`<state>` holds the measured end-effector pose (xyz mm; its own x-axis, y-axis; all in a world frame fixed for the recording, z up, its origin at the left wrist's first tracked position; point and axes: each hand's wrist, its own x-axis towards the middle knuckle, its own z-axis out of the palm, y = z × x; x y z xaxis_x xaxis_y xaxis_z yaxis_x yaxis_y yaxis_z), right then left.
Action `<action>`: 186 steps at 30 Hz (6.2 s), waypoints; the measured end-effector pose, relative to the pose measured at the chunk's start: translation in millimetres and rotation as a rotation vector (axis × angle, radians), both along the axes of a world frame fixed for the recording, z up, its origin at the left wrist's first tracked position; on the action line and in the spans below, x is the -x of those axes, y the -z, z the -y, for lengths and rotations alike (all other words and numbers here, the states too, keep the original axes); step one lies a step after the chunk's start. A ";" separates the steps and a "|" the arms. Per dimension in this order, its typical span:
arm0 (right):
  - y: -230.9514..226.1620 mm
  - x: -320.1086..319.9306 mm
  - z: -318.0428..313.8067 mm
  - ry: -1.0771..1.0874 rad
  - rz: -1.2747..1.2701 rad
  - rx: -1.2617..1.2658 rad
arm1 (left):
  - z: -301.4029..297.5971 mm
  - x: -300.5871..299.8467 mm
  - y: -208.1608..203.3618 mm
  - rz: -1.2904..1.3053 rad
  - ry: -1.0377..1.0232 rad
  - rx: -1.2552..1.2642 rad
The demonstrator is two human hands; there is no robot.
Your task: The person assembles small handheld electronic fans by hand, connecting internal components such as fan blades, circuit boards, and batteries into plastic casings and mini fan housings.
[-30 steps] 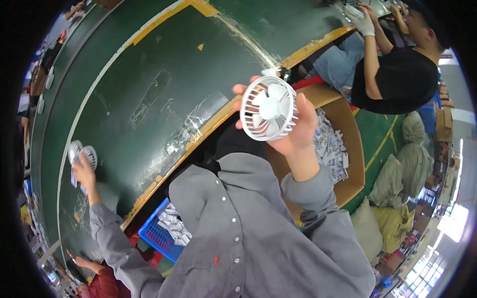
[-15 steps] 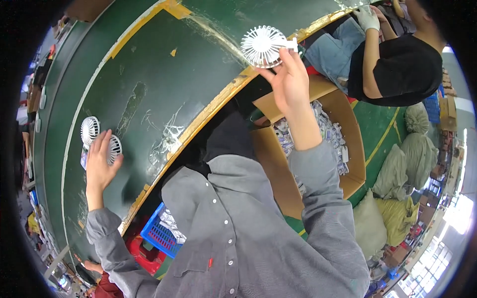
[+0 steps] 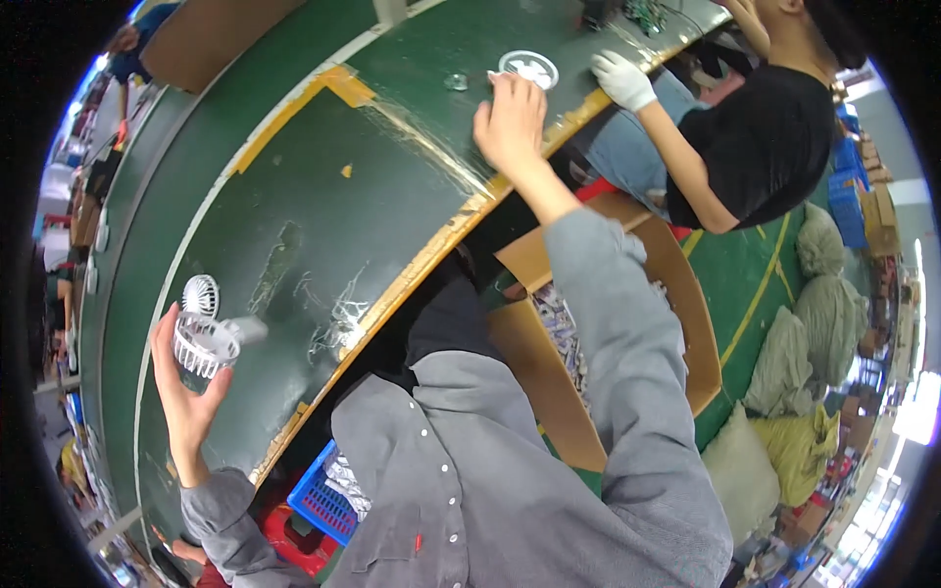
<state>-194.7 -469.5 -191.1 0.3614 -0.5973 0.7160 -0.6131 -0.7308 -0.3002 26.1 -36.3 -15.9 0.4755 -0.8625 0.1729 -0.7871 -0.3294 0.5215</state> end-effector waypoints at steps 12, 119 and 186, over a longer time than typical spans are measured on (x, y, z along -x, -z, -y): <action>-88.4 14.6 -224.1 -1.358 0.059 -1.005 | 31.3 75.7 8.1 -0.618 0.382 0.405; -82.3 143.0 -269.2 -1.567 0.360 -2.111 | 56.5 190.6 3.8 -0.847 0.586 0.061; -87.6 79.0 -147.3 -1.103 1.578 -1.739 | -27.0 -171.0 156.4 0.066 -0.455 -0.382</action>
<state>-273.8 -322.2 -103.4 0.7274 -0.6861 0.0118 0.6635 0.6989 -0.2668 197.2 -9.3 -172.3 0.8106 -0.5817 -0.0678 -0.5497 -0.7956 0.2545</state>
